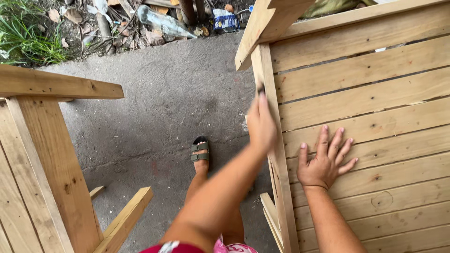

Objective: The person sands the surface of a wooden chair using a sanding block. They move the sanding block back and forth across the slats and frame of the chair, smoothing the wood.

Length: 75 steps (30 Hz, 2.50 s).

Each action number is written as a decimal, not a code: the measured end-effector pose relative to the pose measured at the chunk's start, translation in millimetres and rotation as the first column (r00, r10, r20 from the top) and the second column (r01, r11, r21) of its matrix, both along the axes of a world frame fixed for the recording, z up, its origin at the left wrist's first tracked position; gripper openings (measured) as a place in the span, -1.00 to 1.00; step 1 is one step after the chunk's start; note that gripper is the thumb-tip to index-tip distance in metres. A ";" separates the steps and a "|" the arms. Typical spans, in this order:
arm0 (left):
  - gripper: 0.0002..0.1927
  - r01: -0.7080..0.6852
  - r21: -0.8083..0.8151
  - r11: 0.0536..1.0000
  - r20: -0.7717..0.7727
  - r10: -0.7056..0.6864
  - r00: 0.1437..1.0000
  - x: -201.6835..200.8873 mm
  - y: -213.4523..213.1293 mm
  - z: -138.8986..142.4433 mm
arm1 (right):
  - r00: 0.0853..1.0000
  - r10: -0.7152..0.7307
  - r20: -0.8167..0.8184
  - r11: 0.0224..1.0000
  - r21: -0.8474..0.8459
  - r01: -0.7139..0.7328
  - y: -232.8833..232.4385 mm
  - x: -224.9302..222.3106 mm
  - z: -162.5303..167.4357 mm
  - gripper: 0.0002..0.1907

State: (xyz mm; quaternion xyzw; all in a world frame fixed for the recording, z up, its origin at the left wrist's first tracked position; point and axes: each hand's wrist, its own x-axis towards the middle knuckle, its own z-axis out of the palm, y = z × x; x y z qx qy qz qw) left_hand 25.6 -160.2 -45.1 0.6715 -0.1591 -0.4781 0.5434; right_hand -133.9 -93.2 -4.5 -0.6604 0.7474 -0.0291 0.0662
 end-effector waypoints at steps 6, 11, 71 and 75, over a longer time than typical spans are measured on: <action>-0.51 0.093 0.469 0.878 -0.420 0.129 0.898 -74.4 171.8 55.5 | 1.000 0.003 0.000 1.000 -0.012 -0.003 -1.7 1.3 0.9 -0.22; -0.53 0.094 0.429 0.898 -0.160 -0.027 0.987 -54.6 121.0 8.5 | 1.000 0.003 0.011 1.000 0.002 -0.003 -0.6 -3.5 -2.3 -0.22; -0.49 0.083 -0.054 0.995 -0.110 -0.089 0.990 -74.3 161.0 -0.6 | 0.936 0.165 0.312 0.983 0.030 -0.183 264.4 -67.2 13.6 -0.49; -0.50 0.052 -0.227 0.972 -0.062 -0.067 0.996 -82.0 175.5 6.9 | 0.938 0.163 0.306 0.984 0.020 -0.178 267.0 -65.7 11.5 -0.49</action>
